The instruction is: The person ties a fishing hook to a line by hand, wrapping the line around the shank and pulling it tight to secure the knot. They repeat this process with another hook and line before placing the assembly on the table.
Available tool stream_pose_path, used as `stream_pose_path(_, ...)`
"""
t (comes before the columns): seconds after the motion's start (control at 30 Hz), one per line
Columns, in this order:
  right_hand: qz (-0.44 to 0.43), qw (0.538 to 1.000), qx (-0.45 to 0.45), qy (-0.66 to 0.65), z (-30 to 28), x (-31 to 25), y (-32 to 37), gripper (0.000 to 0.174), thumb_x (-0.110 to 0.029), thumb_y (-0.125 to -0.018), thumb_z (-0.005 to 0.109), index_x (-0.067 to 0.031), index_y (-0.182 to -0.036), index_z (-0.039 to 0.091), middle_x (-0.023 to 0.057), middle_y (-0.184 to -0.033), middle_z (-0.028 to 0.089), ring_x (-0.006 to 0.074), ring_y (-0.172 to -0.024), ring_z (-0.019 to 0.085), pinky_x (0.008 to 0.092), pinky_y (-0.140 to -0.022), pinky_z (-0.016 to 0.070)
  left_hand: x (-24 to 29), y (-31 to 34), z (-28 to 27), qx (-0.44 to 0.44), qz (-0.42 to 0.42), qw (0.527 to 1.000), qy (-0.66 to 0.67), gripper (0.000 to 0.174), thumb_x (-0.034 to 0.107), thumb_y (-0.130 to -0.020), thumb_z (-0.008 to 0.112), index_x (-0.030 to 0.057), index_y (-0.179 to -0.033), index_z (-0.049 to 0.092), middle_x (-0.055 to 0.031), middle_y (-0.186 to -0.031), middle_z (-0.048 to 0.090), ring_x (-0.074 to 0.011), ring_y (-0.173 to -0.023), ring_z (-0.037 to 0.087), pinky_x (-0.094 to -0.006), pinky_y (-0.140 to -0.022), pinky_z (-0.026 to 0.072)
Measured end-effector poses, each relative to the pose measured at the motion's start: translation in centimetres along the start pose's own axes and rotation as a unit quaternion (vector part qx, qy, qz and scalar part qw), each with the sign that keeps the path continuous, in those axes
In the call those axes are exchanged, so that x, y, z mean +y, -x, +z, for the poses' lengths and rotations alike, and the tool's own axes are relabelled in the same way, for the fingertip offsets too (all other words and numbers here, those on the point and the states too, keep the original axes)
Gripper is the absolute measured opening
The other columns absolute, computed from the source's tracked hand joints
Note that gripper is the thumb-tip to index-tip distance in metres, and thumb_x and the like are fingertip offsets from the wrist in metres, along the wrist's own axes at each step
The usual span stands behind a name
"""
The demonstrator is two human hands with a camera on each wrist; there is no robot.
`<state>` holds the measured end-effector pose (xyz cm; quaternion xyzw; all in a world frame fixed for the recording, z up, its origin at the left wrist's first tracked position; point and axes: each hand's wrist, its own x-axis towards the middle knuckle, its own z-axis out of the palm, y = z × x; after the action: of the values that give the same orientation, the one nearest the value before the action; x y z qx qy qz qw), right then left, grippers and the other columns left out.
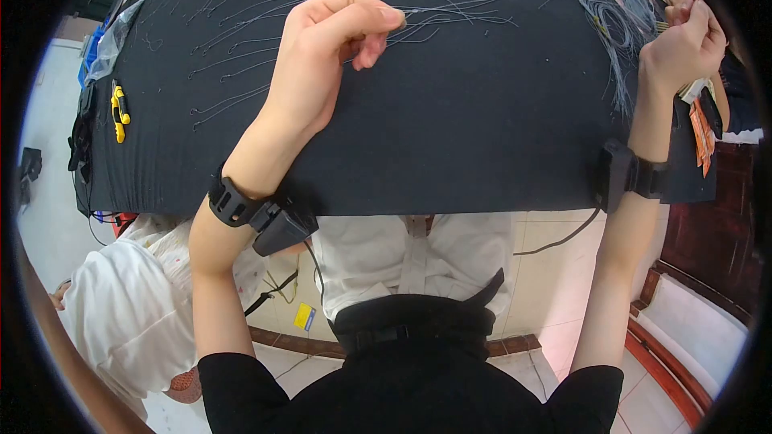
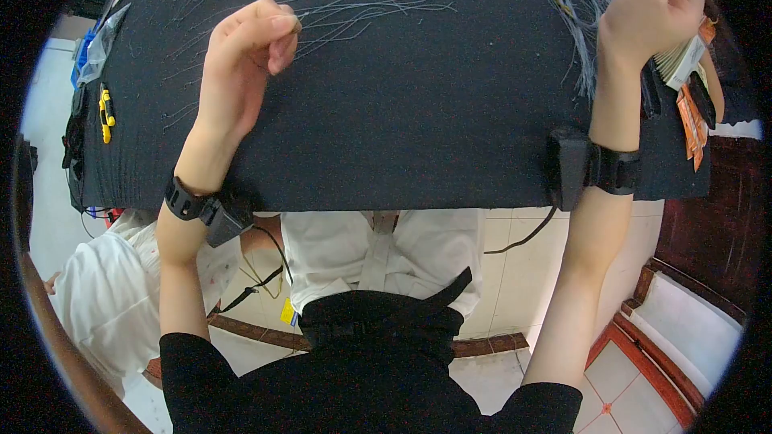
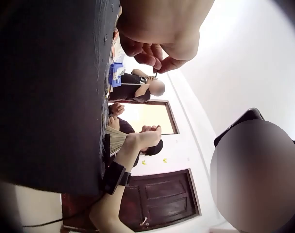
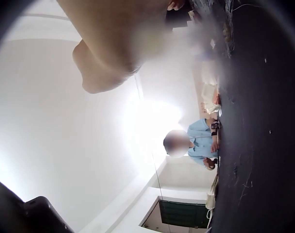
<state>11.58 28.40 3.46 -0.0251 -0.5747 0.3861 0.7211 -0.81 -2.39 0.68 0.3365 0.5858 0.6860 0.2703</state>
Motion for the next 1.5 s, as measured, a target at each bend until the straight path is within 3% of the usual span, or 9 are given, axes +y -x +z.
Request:
stream_pose_path(0.2,-0.004,0.999,0.027,0.017,-0.1,0.2,0.1,0.011,-0.003,-0.082,0.055,0.0075,-0.078,0.055,0.0057,-0.065,0.055,0.0066,-0.053,0.046,0.0165,-0.050,0.0373,-0.4,-0.3,0.1,-0.035,-0.023,0.999,0.035,0.014,0.015,-0.074,0.057,0.0035,-0.068,0.062,0.0005,-0.055,0.051,-0.0054,-0.050,0.043,-0.0196,-0.048,0.0292)
stream_pose_path(0.3,0.052,0.995,-0.044,0.073,-1.1,1.7,-0.2,0.013,-0.010,-0.083,0.056,0.0024,-0.086,0.060,0.0022,-0.071,0.055,0.0048,-0.060,0.046,0.0160,-0.054,0.0359,-0.2,-0.1,0.1,-0.045,-0.031,0.998,-0.010,0.014,0.017,-0.076,0.058,0.0050,-0.068,0.061,0.0017,-0.057,0.051,-0.0046,-0.052,0.043,-0.0191,-0.049,0.0303)
stream_pose_path(0.43,0.132,0.899,-0.370,0.192,0.0,0.9,1.5,0.026,-0.026,-0.087,0.050,-0.0103,-0.104,0.062,-0.0062,-0.079,0.049,0.0031,-0.067,0.039,0.0178,-0.059,0.0294,0.1,-0.3,-0.3,-0.062,-0.051,0.993,-0.091,0.010,0.016,-0.078,0.061,0.0069,-0.075,0.063,0.0025,-0.064,0.056,-0.0037,-0.058,0.047,-0.0180,-0.052,0.0340)
stream_pose_path(0.47,0.175,0.848,-0.463,0.187,1.1,-1.0,2.6,0.027,-0.027,-0.087,0.050,-0.0080,-0.103,0.061,-0.0063,-0.078,0.049,0.0039,-0.066,0.039,0.0184,-0.059,0.0302,0.0,-0.3,-0.1,-0.062,-0.050,0.990,-0.112,0.010,0.016,-0.078,0.061,0.0066,-0.076,0.064,0.0021,-0.065,0.057,-0.0038,-0.058,0.048,-0.0178,-0.053,0.0346)
stream_pose_path(0.5,0.128,0.830,-0.522,0.148,2.5,-2.3,3.9,0.032,-0.036,-0.087,0.052,-0.0063,-0.093,0.061,-0.0002,-0.069,0.053,0.0063,-0.063,0.047,0.0230,-0.057,0.0386,-0.2,-0.3,0.1,-0.062,-0.051,0.988,-0.133,0.009,0.015,-0.078,0.062,0.0063,-0.077,0.064,0.0018,-0.066,0.058,-0.0040,-0.058,0.048,-0.0176,-0.053,0.0352)
stream_pose_path(0.6,0.209,0.738,-0.637,0.074,4.2,-5.0,7.3,0.030,-0.031,-0.084,0.057,-0.0019,-0.090,0.061,-0.0026,-0.057,0.045,0.0048,-0.052,0.040,0.0210,-0.046,0.0311,-0.4,-0.4,0.0,-0.075,-0.052,0.984,-0.150,0.012,0.017,-0.078,0.064,0.0054,-0.080,0.066,0.0008,-0.067,0.059,-0.0046,-0.059,0.049,-0.0173,-0.054,0.0360)
stream_pose_path(0.73,0.275,0.679,-0.681,0.008,5.2,-6.6,8.7,0.022,-0.022,-0.084,0.058,0.0006,-0.083,0.059,-0.0029,-0.052,0.042,0.0043,-0.050,0.035,0.0218,-0.044,0.0267,-0.5,-0.5,0.1,-0.085,-0.062,0.984,-0.146,0.013,0.017,-0.078,0.065,0.0047,-0.080,0.066,0.0007,-0.065,0.058,-0.0049,-0.059,0.049,-0.0176,-0.053,0.0353)
stream_pose_path(1.37,0.288,0.702,-0.651,-0.001,5.2,-6.6,9.3,0.018,-0.016,-0.084,0.055,0.0015,-0.079,0.059,-0.0031,-0.053,0.043,0.0032,-0.050,0.035,0.0198,-0.045,0.0274,-1.1,-0.6,0.3,-0.109,-0.057,0.982,-0.142,0.017,0.019,-0.081,0.062,0.0033,-0.085,0.066,-0.0004,-0.074,0.060,-0.0059,-0.067,0.052,-0.0190,-0.061,0.0406)
stream_pose_path(1.5,0.282,0.740,-0.609,0.032,5.0,-5.4,9.3,0.021,-0.019,-0.085,0.055,0.0013,-0.081,0.060,-0.0026,-0.055,0.046,0.0037,-0.051,0.037,0.0210,-0.046,0.0294,-0.2,-0.6,0.0,-0.038,-0.050,0.988,-0.140,0.014,0.020,-0.080,0.062,0.0061,-0.083,0.065,0.0006,-0.072,0.059,-0.0054,-0.066,0.050,-0.0182,-0.061,0.0392)
